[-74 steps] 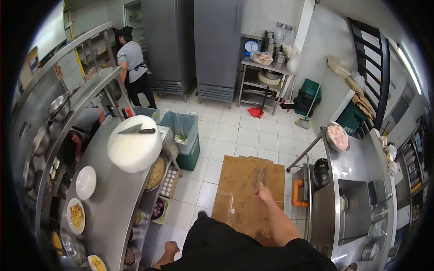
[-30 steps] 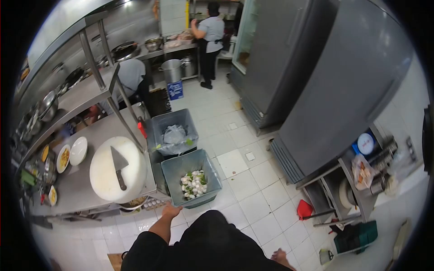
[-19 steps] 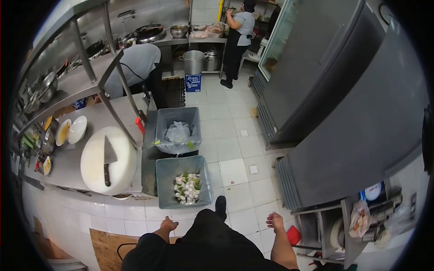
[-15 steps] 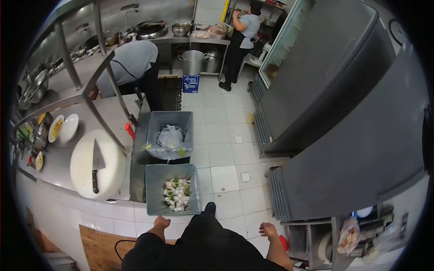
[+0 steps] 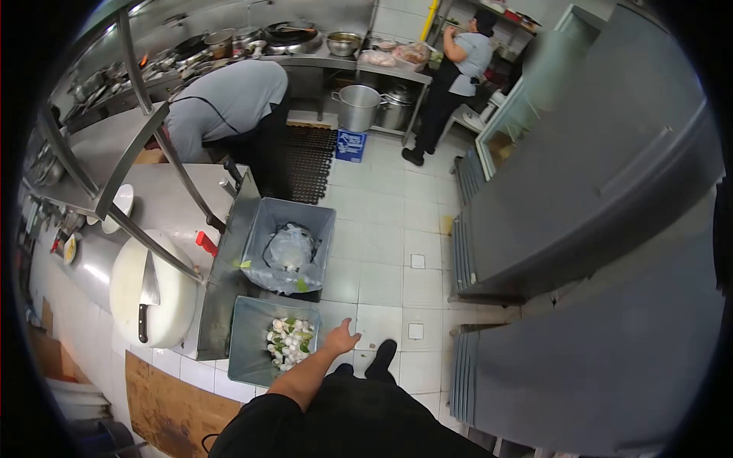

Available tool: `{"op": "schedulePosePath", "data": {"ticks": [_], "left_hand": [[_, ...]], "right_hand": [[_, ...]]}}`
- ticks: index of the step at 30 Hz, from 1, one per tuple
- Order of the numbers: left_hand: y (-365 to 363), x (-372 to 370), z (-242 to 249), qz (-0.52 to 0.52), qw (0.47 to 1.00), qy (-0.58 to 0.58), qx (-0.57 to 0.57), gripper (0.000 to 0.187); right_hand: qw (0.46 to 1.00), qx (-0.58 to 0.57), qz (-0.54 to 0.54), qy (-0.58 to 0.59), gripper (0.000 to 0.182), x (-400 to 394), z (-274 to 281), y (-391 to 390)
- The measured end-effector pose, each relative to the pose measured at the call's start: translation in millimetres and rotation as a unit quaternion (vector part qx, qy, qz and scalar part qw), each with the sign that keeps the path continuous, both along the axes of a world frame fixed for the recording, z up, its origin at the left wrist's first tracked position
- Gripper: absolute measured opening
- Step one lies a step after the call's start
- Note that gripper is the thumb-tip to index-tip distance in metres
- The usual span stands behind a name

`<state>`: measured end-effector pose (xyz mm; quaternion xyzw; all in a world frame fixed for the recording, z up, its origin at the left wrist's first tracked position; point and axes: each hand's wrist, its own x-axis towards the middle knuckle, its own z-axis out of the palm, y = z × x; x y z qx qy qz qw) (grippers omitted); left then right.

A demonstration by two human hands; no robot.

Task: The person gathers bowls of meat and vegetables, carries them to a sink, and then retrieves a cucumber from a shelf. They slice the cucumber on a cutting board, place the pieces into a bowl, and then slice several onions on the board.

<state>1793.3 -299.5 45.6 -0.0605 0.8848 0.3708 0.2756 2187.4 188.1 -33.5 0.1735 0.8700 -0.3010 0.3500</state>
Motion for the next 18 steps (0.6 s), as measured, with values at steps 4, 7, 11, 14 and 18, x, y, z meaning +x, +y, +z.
{"op": "schedulePosePath", "data": {"ticks": [4,7,11,14,18], "left_hand": [[-27,7,-50,0.034,0.997,-0.034,-0.063,0.080],[-75,20,-47,0.092,0.964,-0.195,-0.153,0.082],[-110,31,-29,0.259,0.921,-0.246,-0.157,0.082],[-87,15,3,0.350,0.902,-0.171,-0.188,0.085],[-57,-7,-41,0.466,0.876,-0.122,-0.041,0.087]], "right_hand": [[0.975,-0.020,0.208,0.073,0.030,-78,-68,62],[0.999,-0.033,0.010,-0.001,0.030,-217,12,65],[0.892,-0.147,-0.410,-0.122,0.021,-359,20,85],[0.946,-0.101,-0.292,-0.093,0.022,-460,45,84],[0.962,-0.124,-0.228,-0.083,0.020,-572,27,79]]}}
